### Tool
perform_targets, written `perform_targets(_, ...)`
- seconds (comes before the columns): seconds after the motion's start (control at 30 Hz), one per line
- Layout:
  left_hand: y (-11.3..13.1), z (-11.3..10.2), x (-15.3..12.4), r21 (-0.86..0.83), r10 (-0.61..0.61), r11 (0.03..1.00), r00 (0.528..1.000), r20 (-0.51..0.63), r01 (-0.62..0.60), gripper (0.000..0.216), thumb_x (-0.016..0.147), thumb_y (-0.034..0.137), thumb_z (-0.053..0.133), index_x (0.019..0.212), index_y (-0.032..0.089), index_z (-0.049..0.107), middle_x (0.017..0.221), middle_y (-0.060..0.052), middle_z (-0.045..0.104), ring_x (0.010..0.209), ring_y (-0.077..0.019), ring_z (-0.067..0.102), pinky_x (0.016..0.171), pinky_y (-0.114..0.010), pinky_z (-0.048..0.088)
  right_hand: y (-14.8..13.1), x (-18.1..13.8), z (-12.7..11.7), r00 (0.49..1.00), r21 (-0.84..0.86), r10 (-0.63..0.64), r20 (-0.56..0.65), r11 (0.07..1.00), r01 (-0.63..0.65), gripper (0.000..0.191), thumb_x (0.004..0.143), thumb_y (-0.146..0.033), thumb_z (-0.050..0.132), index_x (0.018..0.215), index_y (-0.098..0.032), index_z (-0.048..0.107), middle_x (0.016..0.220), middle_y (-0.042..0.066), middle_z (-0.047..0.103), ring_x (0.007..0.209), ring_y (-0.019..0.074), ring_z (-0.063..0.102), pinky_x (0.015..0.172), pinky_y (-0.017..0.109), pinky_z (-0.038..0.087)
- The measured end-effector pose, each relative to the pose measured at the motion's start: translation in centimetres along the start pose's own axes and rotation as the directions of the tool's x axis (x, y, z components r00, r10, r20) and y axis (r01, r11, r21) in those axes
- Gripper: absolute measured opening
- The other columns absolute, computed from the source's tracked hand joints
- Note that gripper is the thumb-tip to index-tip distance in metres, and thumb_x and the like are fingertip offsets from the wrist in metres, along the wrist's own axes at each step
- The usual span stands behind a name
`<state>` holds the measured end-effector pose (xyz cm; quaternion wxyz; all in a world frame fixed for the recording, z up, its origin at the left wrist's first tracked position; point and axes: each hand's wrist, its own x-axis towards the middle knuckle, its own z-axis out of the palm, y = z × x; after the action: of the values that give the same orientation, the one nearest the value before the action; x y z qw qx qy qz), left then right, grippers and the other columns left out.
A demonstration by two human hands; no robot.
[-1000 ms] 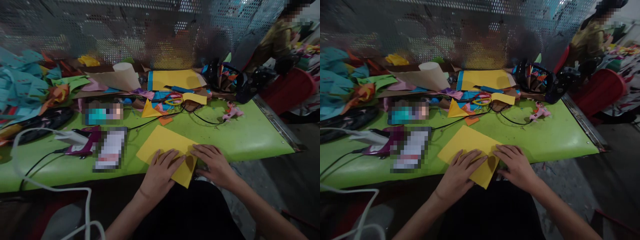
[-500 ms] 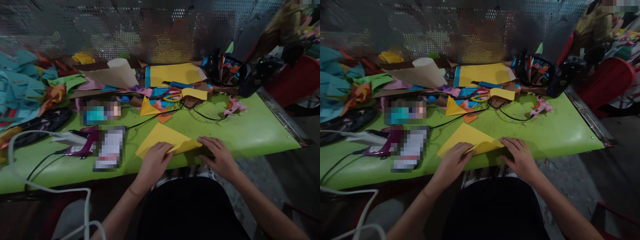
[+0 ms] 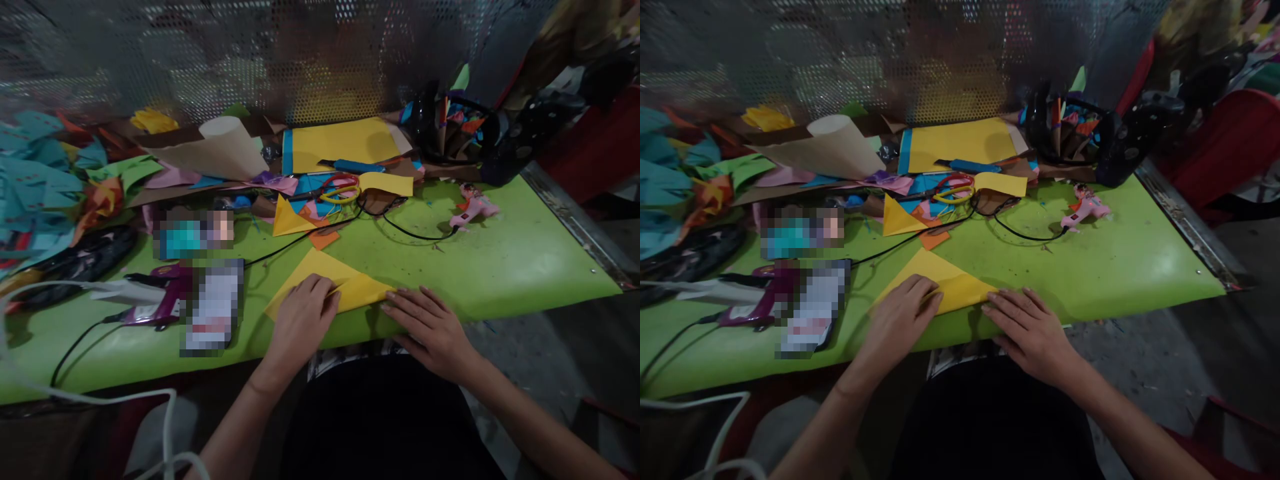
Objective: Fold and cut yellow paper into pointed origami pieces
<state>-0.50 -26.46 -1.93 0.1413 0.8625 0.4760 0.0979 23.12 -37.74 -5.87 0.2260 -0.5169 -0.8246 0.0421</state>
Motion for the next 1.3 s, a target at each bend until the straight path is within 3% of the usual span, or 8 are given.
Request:
perform_targets(0.37,-0.62,0.18,0.41,0.026,-0.082,0.996,0.996,0.023,0.081,0.014,0.09,0.032,0.054,0.098,0.02,0.054,0.096,-0.006,0.067,0.089,-0.0253,0.066,0.074,-0.035,0.049,0.18,-0.08,0.25,1.0,0.002,-0.028,-0.008,1.0,0.028,0.052,0.093,-0.024,0.055,0.144,-0.024,0.045,0.145,0.005,0.053,0.136,0.0216,0.047,0.116,0.045,0.035)
perform_targets(0.57,-0.81,0.39,0.63,-0.066,-0.162,0.984,0.986,0.037,0.164,0.036,0.088,0.031,0.058,0.122,0.02,0.05,0.117,-0.009,0.068,0.107,-0.0273,0.066,0.088,-0.04,0.052,0.05,0.17,0.1,0.998,-0.017,-0.044,-0.049,0.999,0.043,0.047,0.093,-0.023,0.056,0.139,-0.02,0.052,0.14,0.006,0.058,0.132,0.021,0.052,0.114,0.043,0.036)
perform_targets(0.77,-0.65,0.22,0.45,-0.133,-0.099,0.986,0.994,0.042,0.104,0.053,0.089,0.023,0.056,0.14,0.022,0.04,0.133,-0.009,0.061,0.117,-0.0258,0.061,0.096,-0.041,0.05,0.0,0.27,0.09,0.995,-0.04,-0.069,-0.067,0.997,0.066,0.041,0.095,-0.024,0.054,0.135,-0.018,0.055,0.14,0.005,0.059,0.13,0.0196,0.053,0.116,0.041,0.033)
perform_targets(1.3,-0.75,0.34,-0.13,-0.083,-0.039,0.996,0.998,0.04,0.042,0.046,0.093,0.027,0.052,0.139,0.023,0.045,0.108,-0.006,0.062,0.102,-0.0229,0.062,0.089,-0.039,0.049,0.21,-0.3,0.63,0.997,-0.053,-0.064,-0.035,0.997,0.062,0.049,0.094,-0.021,0.055,0.143,-0.02,0.047,0.14,0.005,0.058,0.13,0.0205,0.053,0.112,0.043,0.039)
